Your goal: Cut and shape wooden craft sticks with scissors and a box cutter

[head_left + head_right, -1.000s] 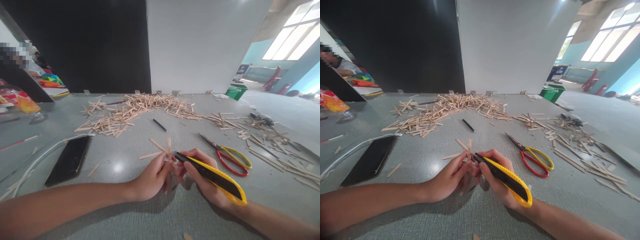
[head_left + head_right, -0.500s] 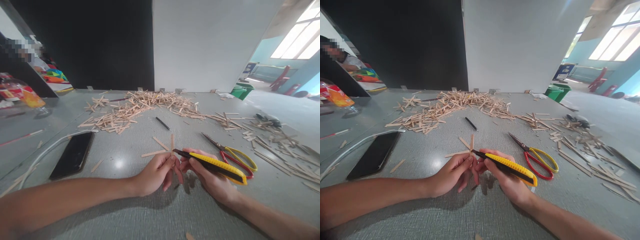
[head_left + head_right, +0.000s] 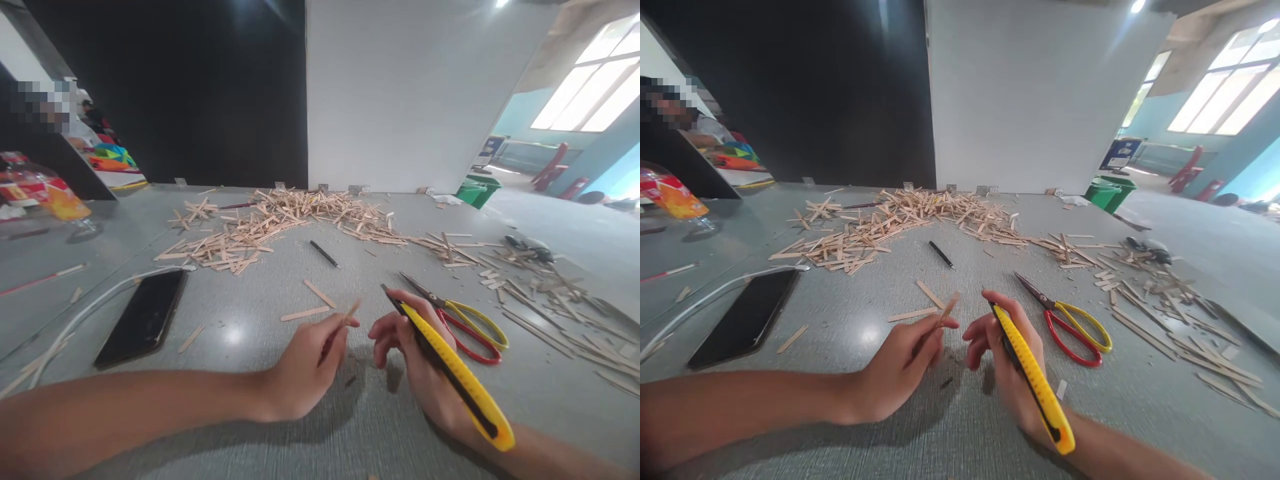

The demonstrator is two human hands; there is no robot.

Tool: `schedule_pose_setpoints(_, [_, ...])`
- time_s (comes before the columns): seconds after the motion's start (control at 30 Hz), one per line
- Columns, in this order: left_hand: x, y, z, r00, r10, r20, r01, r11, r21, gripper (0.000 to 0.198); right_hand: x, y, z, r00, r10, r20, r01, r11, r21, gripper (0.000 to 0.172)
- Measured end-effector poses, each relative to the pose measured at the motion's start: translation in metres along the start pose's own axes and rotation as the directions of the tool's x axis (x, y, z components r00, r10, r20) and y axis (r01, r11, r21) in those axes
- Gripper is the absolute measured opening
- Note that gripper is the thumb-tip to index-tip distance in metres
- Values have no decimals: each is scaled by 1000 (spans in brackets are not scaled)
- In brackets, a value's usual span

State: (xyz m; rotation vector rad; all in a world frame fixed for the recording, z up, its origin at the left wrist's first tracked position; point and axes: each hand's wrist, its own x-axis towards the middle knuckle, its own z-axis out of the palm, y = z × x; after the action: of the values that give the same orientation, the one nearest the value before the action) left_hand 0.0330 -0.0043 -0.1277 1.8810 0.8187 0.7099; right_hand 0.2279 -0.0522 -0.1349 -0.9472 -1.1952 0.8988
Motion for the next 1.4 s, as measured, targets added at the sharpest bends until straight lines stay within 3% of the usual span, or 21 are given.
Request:
schedule_pose_setpoints(0.1, [-6,-3,3,994,106,12,-106,983,153,36,-2,1,2,996,-74,44,76,996,-51,26])
schedule_pose_setpoints(0.23, [-9,-3,4,983,172,67,-183,951,250,43,-1,4,0,993,-46,108,56,994,-92,22])
schedule_pose_setpoints(0.4, [-4,8,-3,953,252,170,-274,954,123,35,3,8,-1,996,-5,85,11,997,-70,21])
schedule_pose_setpoints(0.5, [-1,14,-6,966,193,171,-196,981,3,29,5,9,-2,996,8,84,-3,998,-59,20])
schedule_pose_setpoints(0.87, [2,13,-8,976,4,220,24,992,-124,43,7,9,-3,997,21,70,-17,998,-60,20])
schedule_pose_setpoints(1.13, [6,13,-6,950,-28,310,67,991,-117,28,6,7,-3,996,49,68,-43,995,-86,22])
schedule_pose_setpoints(1.4, [6,5,-3,956,-93,277,137,980,-146,31,5,9,-5,993,60,99,-51,995,-88,22])
